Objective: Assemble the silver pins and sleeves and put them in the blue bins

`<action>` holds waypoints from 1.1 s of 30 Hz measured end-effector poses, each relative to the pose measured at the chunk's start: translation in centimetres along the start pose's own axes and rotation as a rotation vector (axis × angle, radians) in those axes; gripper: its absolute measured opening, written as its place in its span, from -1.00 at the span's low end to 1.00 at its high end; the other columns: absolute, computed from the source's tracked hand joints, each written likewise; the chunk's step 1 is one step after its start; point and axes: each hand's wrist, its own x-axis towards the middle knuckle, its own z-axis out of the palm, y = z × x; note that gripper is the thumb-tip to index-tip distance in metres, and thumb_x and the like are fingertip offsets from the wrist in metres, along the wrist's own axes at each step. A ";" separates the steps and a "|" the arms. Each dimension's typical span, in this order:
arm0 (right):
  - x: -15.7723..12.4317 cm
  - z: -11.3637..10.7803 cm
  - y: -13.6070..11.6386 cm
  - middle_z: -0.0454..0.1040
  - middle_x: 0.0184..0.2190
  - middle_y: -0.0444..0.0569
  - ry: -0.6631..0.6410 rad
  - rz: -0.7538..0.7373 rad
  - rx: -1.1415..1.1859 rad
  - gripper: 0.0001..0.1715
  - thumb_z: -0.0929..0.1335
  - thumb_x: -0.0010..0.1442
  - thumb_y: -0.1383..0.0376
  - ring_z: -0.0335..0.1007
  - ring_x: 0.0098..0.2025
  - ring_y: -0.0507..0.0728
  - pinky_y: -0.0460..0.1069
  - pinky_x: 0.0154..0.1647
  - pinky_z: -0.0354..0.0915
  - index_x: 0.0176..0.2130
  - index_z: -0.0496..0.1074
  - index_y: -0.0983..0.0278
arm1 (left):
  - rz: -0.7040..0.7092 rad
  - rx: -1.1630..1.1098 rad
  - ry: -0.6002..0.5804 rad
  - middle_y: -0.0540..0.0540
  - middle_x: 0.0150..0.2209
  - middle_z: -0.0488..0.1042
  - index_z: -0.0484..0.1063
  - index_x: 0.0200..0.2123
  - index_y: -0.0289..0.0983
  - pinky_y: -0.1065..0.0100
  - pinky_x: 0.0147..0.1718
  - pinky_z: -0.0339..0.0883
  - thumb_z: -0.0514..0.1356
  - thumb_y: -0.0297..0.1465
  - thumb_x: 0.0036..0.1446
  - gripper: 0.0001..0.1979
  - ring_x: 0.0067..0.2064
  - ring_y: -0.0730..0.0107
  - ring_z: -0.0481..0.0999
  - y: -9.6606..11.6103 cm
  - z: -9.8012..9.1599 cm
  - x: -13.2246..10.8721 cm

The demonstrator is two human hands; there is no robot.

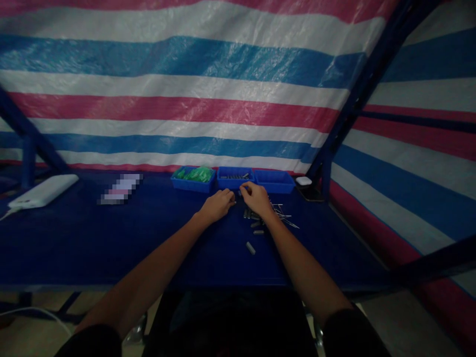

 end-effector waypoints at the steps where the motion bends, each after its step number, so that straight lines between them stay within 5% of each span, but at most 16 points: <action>1: 0.0 0.1 -0.5 0.45 -0.51 -0.11 -0.023 -0.028 0.016 -0.74 0.22 0.14 0.22 0.32 -0.48 0.03 -0.10 -0.42 0.16 -0.27 0.44 0.24 | 0.010 -0.028 -0.004 -0.12 -0.25 0.37 0.32 -0.29 -0.25 0.28 -0.18 0.25 0.06 -0.42 0.11 -0.91 -0.19 0.25 0.37 -0.2 -0.1 -0.2; 6: -0.2 0.4 -1.4 0.42 -0.52 -0.14 -0.209 -0.158 0.084 -0.74 0.28 0.07 0.31 0.29 -0.49 0.01 -0.12 -0.44 0.14 -0.18 0.40 0.24 | -0.091 -0.404 0.067 -0.07 -0.38 0.42 0.28 -0.34 -0.27 0.32 -0.28 0.26 -0.02 -0.43 0.15 -0.89 -0.31 0.34 0.41 -1.4 0.7 -0.2; 10: -0.4 0.5 -1.0 0.39 -0.54 -0.18 -0.233 -0.171 0.128 -0.65 0.33 0.03 0.28 0.28 -0.49 0.00 -0.13 -0.45 0.14 -0.13 0.35 0.26 | -0.206 -0.662 0.161 0.01 -0.49 0.37 0.23 -0.37 -0.27 0.39 -0.39 0.24 -0.04 -0.37 0.16 -0.87 -0.42 0.42 0.39 -2.3 1.6 0.2; 17: -0.5 0.2 -1.8 0.41 -0.54 -0.16 -0.227 -0.195 0.138 -0.82 0.23 0.14 0.30 0.28 -0.51 -0.01 -0.14 -0.48 0.09 -0.29 0.38 0.26 | -0.319 -0.957 0.226 0.11 -0.57 0.29 0.13 -0.30 -0.25 0.49 -0.53 0.13 -0.05 -0.32 0.18 -0.88 -0.57 0.55 0.27 -1.4 1.4 0.5; 20: 0.7 -0.7 -1.8 0.44 -0.50 -0.10 -0.118 -0.182 0.106 -0.68 0.15 0.22 0.21 0.32 -0.46 0.02 -0.13 -0.43 0.12 -0.34 0.40 0.28 | -0.309 -0.871 0.233 0.08 -0.54 0.30 0.15 -0.28 -0.25 0.48 -0.51 0.15 -0.13 -0.27 0.22 -0.80 -0.55 0.54 0.26 -0.7 1.0 0.3; 23: 3.3 -2.0 -1.4 0.48 -0.40 -0.02 0.059 -0.076 -0.018 -0.59 0.10 0.25 0.15 0.38 -0.34 0.08 -0.08 -0.32 0.16 -0.26 0.41 0.28 | -0.128 -0.570 0.133 -0.02 -0.36 0.39 0.24 -0.20 -0.25 0.40 -0.33 0.25 -0.08 -0.36 0.19 -0.83 -0.35 0.45 0.39 -0.2 0.8 0.4; 27: 5.6 -3.5 -0.4 0.49 -0.35 0.08 0.072 0.089 -0.211 -0.51 0.18 0.18 0.06 0.39 -0.25 0.18 -0.03 -0.26 0.19 -0.06 0.35 0.33 | 0.020 -0.146 -0.013 -0.09 -0.03 0.30 0.28 -0.03 -0.14 0.32 -0.20 0.27 -0.01 -0.43 0.14 -0.69 -0.18 0.33 0.44 0.3 0.9 1.5; 33: 1.9 -2.4 1.4 0.49 -0.42 -0.03 0.051 0.063 -0.143 -0.62 0.18 0.19 0.13 0.39 -0.36 0.10 -0.07 -0.33 0.19 -0.17 0.41 0.27 | -0.068 -0.011 -0.046 -0.14 -0.14 0.37 0.34 -0.09 -0.21 0.27 -0.19 0.28 0.09 -0.29 0.10 -0.71 -0.15 0.19 0.44 0.3 1.2 2.2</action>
